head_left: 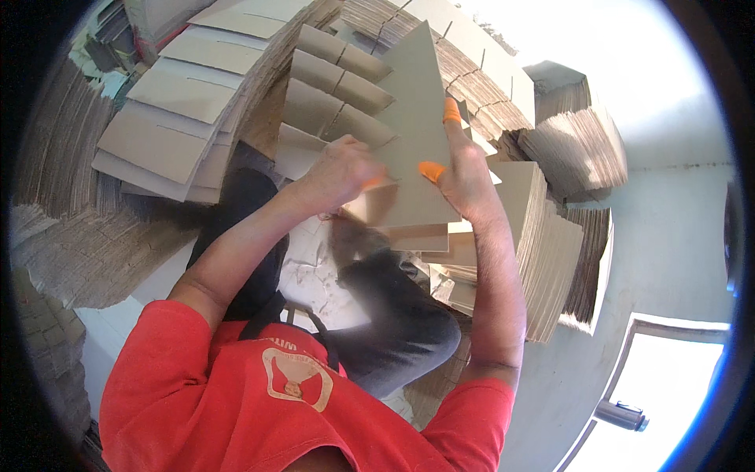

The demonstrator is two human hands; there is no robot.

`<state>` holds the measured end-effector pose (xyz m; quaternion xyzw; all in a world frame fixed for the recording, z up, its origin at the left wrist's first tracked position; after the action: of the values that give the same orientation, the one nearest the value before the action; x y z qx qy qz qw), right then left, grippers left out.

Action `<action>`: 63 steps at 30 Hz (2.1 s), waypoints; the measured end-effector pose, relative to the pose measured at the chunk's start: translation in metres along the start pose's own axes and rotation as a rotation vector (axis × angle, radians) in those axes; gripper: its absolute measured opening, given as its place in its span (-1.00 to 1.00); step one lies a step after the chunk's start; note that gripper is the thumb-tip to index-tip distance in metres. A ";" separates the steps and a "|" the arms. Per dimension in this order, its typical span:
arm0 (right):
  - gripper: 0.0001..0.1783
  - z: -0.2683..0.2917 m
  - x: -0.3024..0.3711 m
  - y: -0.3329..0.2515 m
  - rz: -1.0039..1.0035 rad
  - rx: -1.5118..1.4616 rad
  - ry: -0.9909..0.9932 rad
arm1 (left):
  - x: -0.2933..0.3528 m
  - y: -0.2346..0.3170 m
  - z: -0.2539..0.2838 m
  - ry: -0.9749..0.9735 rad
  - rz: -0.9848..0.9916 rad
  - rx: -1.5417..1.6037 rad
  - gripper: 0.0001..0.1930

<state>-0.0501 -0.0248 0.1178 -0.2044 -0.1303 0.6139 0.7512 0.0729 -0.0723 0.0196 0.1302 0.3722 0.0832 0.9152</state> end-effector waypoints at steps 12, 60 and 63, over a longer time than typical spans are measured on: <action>-0.67 -0.072 0.000 0.035 0.049 0.326 -0.211 | -0.005 -0.002 -0.009 -0.012 0.007 0.098 -0.92; -0.51 0.020 0.047 -0.056 0.037 -0.043 0.543 | 0.049 -0.073 0.057 0.141 0.336 0.252 -0.93; -0.50 0.007 0.040 -0.057 0.079 0.074 0.503 | 0.049 -0.075 0.054 0.153 0.344 0.253 -0.93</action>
<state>0.0052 0.0060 0.1483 -0.3279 0.0913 0.5771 0.7423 0.1500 -0.1415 0.0021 0.2987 0.4203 0.2004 0.8330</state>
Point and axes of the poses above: each hand's wrist, its own x-axis away from the middle knuckle, its own z-axis out of the back of the hand, y = z × x, the point moved 7 cm from there along -x, towards the middle knuckle, and after that the axes turned 2 degrees about -x, right-handed, at the moved point
